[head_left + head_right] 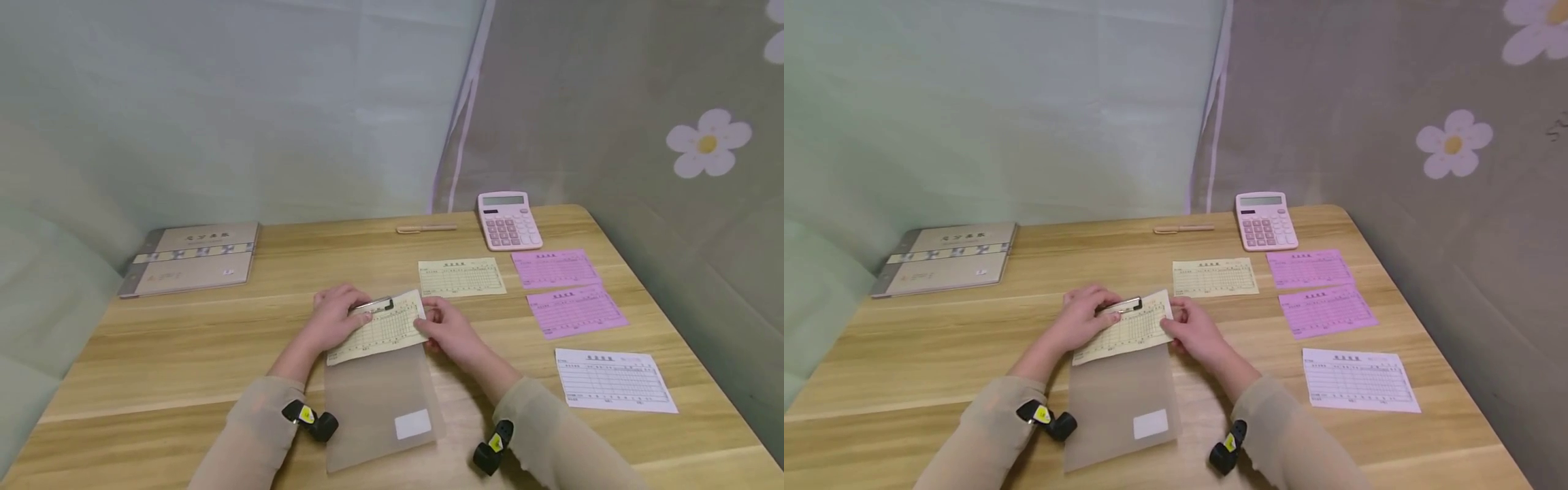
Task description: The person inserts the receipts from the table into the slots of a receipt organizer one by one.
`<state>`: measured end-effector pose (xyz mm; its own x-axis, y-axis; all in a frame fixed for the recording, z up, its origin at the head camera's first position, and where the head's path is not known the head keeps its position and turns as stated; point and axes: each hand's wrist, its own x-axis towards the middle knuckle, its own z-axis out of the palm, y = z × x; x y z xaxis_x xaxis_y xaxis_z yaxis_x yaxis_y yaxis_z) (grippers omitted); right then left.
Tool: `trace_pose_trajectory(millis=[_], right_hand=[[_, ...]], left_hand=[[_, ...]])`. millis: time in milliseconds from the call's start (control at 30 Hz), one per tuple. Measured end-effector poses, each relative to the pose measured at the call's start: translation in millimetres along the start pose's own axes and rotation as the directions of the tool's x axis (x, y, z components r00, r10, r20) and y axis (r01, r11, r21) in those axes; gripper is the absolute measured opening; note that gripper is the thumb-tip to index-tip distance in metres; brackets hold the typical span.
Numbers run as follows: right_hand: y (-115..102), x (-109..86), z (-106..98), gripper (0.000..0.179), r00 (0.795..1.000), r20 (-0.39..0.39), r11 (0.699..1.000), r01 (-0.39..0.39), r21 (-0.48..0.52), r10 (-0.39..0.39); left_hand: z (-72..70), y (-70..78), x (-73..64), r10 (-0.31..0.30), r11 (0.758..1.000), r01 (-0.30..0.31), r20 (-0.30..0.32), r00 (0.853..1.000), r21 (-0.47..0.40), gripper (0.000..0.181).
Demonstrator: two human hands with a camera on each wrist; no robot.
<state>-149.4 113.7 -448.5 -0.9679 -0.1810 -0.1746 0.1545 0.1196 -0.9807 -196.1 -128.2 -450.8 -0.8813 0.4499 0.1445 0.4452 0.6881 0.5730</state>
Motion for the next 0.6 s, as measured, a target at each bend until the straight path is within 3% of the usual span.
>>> trace_pose_trajectory(millis=[100, 300, 600], right_hand=[[0.2, 0.5, 1.1, 0.048, 0.999, -0.038, 0.998, 0.020, -0.052, -0.022], [1.8, 0.3, 2.4, 0.052, 0.998, -0.046, 0.997, 0.048, -0.061, -0.050], [3.8, 0.4, 3.9, 0.044, 0.997, -0.053, 0.993, 0.050, -0.109, -0.056]], left_hand=[[1.0, 1.0, 0.5, -0.002, 1.000, 0.002, 0.004, 1.000, 0.017, 0.031], [3.3, 0.1, 1.0, -0.004, 0.999, 0.004, 0.005, 1.000, 0.046, 0.031], [6.3, -0.8, 1.8, -0.018, 0.996, 0.017, 0.009, 1.000, 0.091, 0.030]])
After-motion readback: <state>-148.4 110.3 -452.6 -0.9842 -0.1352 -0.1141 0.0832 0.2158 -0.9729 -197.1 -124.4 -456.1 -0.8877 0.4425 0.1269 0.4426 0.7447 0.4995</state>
